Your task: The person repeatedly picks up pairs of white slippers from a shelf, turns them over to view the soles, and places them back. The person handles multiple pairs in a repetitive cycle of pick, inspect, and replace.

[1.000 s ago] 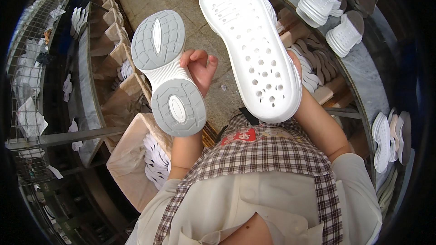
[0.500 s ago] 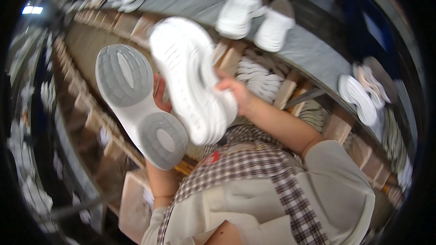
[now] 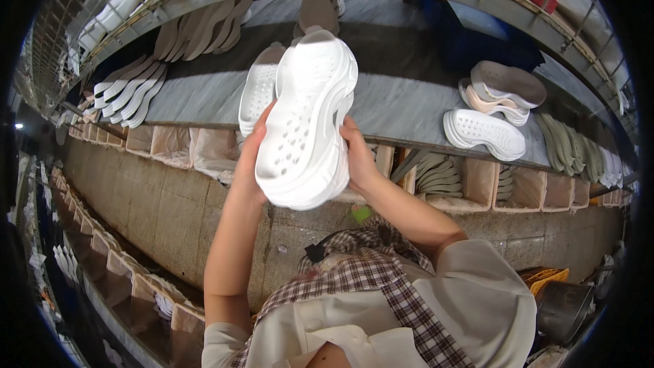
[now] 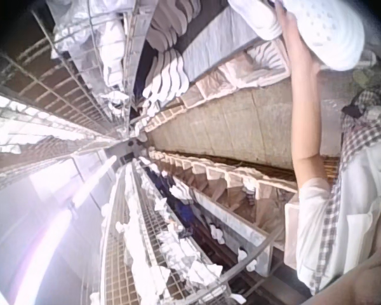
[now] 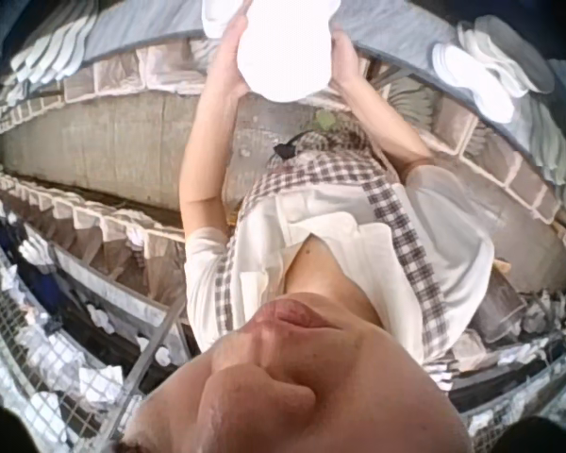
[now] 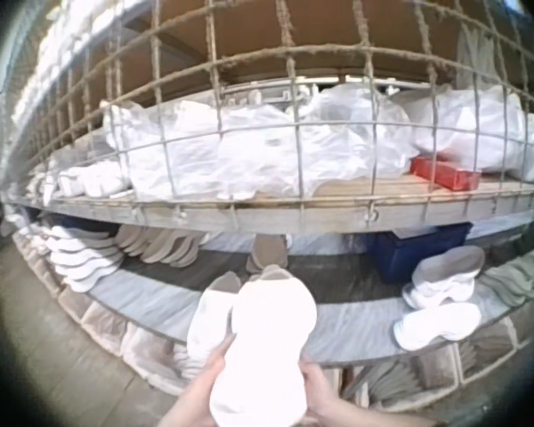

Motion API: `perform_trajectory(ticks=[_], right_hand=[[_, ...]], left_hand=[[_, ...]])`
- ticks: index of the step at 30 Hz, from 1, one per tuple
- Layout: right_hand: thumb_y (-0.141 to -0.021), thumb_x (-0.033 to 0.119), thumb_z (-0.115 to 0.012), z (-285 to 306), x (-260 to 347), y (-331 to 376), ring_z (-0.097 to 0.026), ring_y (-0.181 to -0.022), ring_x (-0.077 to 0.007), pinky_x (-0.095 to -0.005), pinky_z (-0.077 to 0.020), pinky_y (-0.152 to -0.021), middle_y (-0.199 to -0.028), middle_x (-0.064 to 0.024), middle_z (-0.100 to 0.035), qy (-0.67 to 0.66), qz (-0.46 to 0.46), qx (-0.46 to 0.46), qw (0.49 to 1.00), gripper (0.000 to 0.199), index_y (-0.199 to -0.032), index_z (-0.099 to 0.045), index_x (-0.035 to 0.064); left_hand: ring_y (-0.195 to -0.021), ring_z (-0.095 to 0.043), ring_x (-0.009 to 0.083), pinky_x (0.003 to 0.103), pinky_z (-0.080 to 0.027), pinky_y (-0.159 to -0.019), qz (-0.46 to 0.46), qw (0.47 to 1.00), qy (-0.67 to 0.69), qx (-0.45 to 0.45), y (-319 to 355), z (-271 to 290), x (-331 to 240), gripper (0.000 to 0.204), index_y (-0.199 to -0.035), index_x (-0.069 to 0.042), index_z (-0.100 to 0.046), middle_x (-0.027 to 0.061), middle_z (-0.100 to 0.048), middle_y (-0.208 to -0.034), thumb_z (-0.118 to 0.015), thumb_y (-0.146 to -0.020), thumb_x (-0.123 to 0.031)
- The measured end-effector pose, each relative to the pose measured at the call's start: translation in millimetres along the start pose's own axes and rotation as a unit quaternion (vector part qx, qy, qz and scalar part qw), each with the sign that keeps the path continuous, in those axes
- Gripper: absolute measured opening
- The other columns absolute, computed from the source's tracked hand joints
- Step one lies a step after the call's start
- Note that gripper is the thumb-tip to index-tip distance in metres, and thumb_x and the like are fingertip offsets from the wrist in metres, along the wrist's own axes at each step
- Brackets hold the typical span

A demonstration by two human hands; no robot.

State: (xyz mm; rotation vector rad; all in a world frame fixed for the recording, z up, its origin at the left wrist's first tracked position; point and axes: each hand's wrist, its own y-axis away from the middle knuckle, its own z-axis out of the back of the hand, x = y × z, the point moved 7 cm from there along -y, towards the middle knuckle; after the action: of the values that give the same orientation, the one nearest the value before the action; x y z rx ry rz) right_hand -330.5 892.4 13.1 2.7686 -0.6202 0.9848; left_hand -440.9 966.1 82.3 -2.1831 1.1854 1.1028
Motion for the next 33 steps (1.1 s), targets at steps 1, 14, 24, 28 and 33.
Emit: perform_trajectory(ticks=[1, 14, 24, 28, 33], right_hand=[[-0.093, 0.023, -0.038, 11, 7, -13, -0.048, -0.12, -0.0231, -0.0318, -0.0376, -0.101, -0.13, -0.016, -0.049, 0.055, 0.039, -0.064, 0.996, 0.055, -0.139, -0.028, -0.0034], [-0.098, 0.03, -0.043, 95, 2, -105, -0.042, -0.125, -0.0188, -0.0311, -0.0329, -0.102, -0.135, -0.0119, -0.047, 0.23, 0.082, -0.15, 0.958, 0.047, -0.133, -0.043, -0.0007], [-0.09, 0.026, -0.054, 204, 94, -231, -0.058, -0.096, -0.024, -0.0377, -0.0485, -0.08, -0.114, -0.0119, -0.057, 0.163, 0.024, -0.278, 0.946, 0.033, -0.117, -0.051, 0.0067], [-0.089, 0.027, -0.055, 189, 103, -332, -0.056, -0.099, -0.0254, -0.0396, -0.0475, -0.082, -0.117, -0.0123, -0.055, 0.239, -0.016, -0.248, 0.939, 0.036, -0.119, -0.05, 0.007], [-0.089, 0.029, -0.056, 164, 98, -387, -0.054, -0.103, -0.0272, -0.0421, -0.0464, -0.085, -0.12, -0.0129, -0.053, 0.274, -0.042, -0.226, 0.934, 0.04, -0.121, -0.048, 0.0073]], left_hand=[[-0.123, -0.047, 0.0251, 0.038, -0.041, -0.101, -0.001, 1.0, -0.014, 0.002, -16, 1, -1, 0.065, -0.142, -0.002, -0.028, 0.0164, -0.042, -0.138, -0.051, -0.091, -0.036], [-0.103, -0.055, 0.0202, 0.03, -0.044, -0.085, 0.105, 0.973, -0.188, -0.085, -136, 40, 17, 0.048, -0.117, 0.007, -0.051, 0.0149, -0.059, -0.113, -0.049, -0.092, -0.034], [-0.114, -0.048, 0.0212, 0.032, -0.04, -0.093, -0.202, 0.932, -0.248, -0.168, -74, 37, -20, 0.049, -0.133, 0.0, -0.036, 0.0157, -0.05, -0.125, -0.055, -0.091, -0.014], [-0.1, -0.051, 0.0132, 0.026, -0.042, -0.084, -0.277, 0.919, -0.208, -0.187, -17, 47, -36, 0.049, -0.133, -0.004, -0.035, 0.0126, -0.053, -0.117, -0.053, -0.088, 0.002], [-0.098, -0.056, 0.0172, 0.027, -0.044, -0.082, -0.289, 0.872, -0.227, -0.324, 54, 85, -32, 0.046, -0.132, -0.006, -0.036, 0.012, -0.056, -0.11, -0.053, -0.089, 0.001]])
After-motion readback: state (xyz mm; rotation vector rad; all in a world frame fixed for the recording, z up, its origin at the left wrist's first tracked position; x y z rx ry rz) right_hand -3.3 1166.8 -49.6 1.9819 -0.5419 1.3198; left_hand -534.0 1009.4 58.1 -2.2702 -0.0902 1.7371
